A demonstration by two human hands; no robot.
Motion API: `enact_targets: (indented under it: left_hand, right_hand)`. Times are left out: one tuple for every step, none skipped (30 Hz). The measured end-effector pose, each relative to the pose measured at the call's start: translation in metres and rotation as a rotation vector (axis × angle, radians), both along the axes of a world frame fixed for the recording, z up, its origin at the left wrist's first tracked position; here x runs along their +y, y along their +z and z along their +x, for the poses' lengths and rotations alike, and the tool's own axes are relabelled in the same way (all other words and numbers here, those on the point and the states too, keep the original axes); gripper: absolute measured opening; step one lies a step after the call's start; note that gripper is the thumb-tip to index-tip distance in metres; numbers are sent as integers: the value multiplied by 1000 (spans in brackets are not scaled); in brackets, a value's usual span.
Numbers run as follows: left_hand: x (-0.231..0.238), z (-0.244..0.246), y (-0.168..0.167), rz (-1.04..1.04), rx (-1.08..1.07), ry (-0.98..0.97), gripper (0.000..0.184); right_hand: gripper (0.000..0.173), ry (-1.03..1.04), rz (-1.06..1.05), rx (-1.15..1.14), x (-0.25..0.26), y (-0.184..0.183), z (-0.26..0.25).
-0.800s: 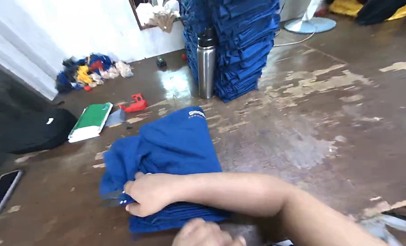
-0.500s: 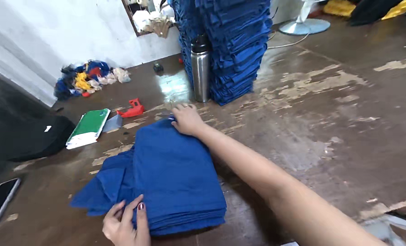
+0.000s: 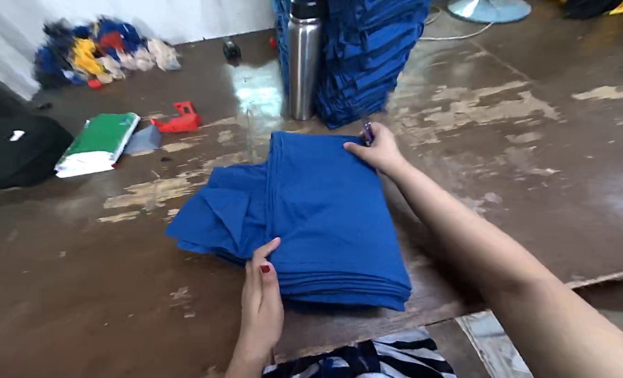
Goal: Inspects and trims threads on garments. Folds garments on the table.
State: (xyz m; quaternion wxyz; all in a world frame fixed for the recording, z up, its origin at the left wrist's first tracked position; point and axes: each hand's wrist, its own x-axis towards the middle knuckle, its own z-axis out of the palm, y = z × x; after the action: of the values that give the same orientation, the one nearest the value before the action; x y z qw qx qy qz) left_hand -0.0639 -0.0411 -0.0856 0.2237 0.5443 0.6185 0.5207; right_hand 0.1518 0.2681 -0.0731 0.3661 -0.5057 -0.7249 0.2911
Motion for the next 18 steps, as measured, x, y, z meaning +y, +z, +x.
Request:
enact_targets:
  left_hand:
    - [4, 6, 1, -9, -86, -105, 74]
    - [8, 11, 1, -26, -181, -215, 76]
    - [13, 16, 2, -61, -281, -313, 82]
    - [17, 20, 3, -117, -367, -385, 87]
    - [20, 23, 5, -173, -416, -429, 90]
    - [22, 24, 7, -207, -421, -447, 89]
    - [22, 25, 9, -203, -375, -434, 84]
    - [20, 24, 12, -147, -277, -385, 75]
    - [17, 24, 16, -71, -145, -314, 62]
    - [14, 24, 23, 17, -19, -244, 52]
    - [12, 27, 29, 110, 69, -197, 45]
    - [11, 31, 34, 185, 123, -180, 40]
    - [13, 37, 38, 234, 167, -180, 38]
    - [17, 42, 38, 260, 213, -184, 37]
    - [23, 48, 37, 266, 254, -187, 37]
    - [30, 52, 36, 261, 288, -175, 33]
    - [36, 56, 34, 253, 315, -150, 27]
    - [40, 57, 34, 246, 333, -123, 22]
  right_hand:
    - [53, -11, 37, -15, -9, 12, 16]
    - [51, 5, 62, 4, -25, 26, 29]
    - [44, 56, 88, 53, -46, 39, 41]
    - [35, 162, 97, 136, -69, 50, 52]
    - [30, 298, 81, 234, -94, 57, 60]
    - [30, 428, 60, 296, -121, 59, 66]
    - [32, 516, 55, 319, -144, 56, 69]
    - [32, 554, 57, 318, -163, 47, 70]
    - [29, 541, 83, 298, -177, 35, 69]
    - [25, 500, 132, 289, -187, 24, 66]
    - [22, 465, 176, 292, -192, 17, 63]
    - [21, 443, 200, 298, -196, 15, 61]
    - [21, 428, 215, 306, -199, 14, 58]
    - [20, 422, 224, 311, -200, 14, 55]
    - [18, 426, 231, 312, -201, 16, 53]
    - [17, 434, 238, 325, -202, 19, 50]
    - [16, 442, 242, 349, -204, 22, 49]
    - [15, 445, 244, 388, -205, 26, 47]
